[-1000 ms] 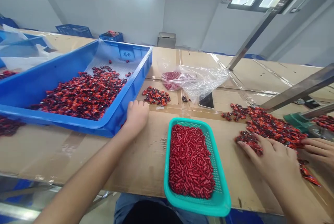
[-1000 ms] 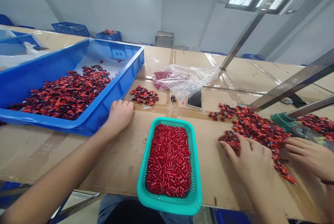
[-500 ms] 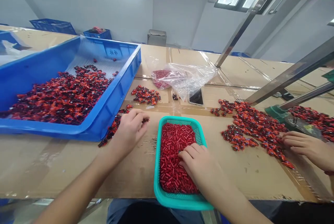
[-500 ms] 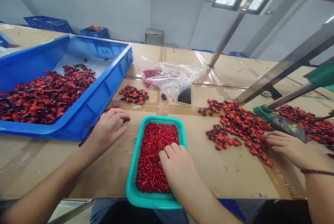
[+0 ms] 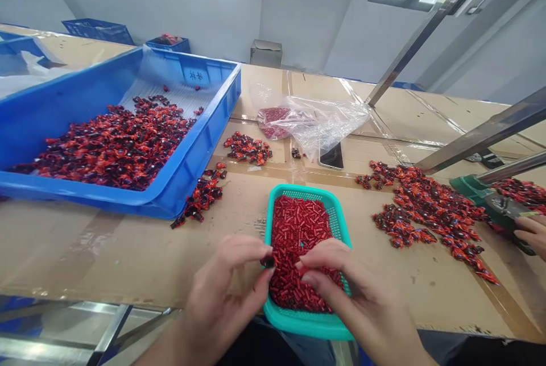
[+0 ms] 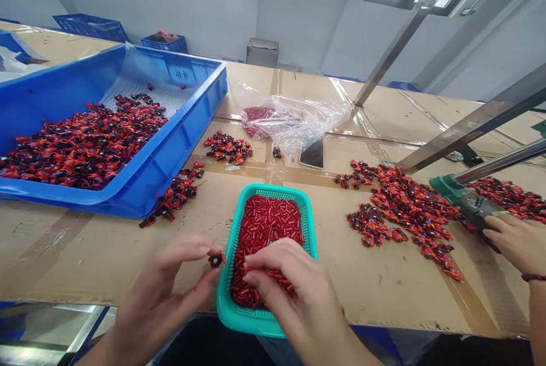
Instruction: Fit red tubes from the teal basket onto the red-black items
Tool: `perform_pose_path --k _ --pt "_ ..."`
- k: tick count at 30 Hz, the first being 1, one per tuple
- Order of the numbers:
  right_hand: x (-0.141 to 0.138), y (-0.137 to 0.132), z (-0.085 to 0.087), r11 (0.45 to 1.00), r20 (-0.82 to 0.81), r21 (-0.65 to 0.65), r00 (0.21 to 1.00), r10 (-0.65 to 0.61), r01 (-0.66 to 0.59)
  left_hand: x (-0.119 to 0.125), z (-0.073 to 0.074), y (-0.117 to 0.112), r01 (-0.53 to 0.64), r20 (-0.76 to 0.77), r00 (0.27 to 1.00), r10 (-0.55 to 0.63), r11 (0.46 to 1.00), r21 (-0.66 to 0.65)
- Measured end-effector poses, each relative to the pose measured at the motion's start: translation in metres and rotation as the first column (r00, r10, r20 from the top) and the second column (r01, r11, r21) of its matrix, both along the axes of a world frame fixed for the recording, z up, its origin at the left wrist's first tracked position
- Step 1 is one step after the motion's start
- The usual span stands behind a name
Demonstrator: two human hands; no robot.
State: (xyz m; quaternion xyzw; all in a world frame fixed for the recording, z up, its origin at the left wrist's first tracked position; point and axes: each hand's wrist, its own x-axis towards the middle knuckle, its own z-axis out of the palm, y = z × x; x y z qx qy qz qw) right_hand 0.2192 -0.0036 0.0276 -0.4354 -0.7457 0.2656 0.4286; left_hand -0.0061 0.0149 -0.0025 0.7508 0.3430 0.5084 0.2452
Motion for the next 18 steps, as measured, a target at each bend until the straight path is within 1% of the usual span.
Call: perform_pose_path --k 2,4,7,11,13,16,18 --pt "-0.008 -0.004 0.01 0.998 -0.051 0.042 0.998 0.038 -0.036 0.003 0.007 -0.005 0.031 -0.023 0.999 -0.03 0.998 0.057" --pt "-0.014 -0.005 0.016 0.993 -0.028 0.107 0.998 0.062 -0.059 0.005 0.011 -0.009 0.042 -0.057 0.998 -0.036 0.994 0.098" --pt "-0.016 -0.005 0.018 0.984 0.025 0.167 0.998 0.059 -0.063 0.004 0.01 -0.015 0.036 -0.095 0.995 -0.023 0.989 0.145" --pt "-0.016 -0.006 0.018 0.982 0.028 0.165 0.996 0.086 -0.089 0.001 0.003 -0.021 0.069 -0.093 0.994 -0.05 0.974 0.216" --pt "-0.016 -0.007 0.018 0.982 0.006 0.164 0.996 0.089 -0.088 0.0 0.003 -0.021 0.079 -0.079 0.995 -0.063 0.973 0.218" --pt "-0.016 -0.009 0.017 0.986 -0.024 0.152 0.997 0.077 -0.073 0.003 0.007 -0.018 0.072 -0.057 0.997 -0.061 0.972 0.223" --pt "-0.015 -0.01 0.016 0.988 -0.034 0.14 0.997 0.071 -0.066 0.006 0.011 -0.015 0.076 -0.069 0.996 -0.063 0.975 0.208"
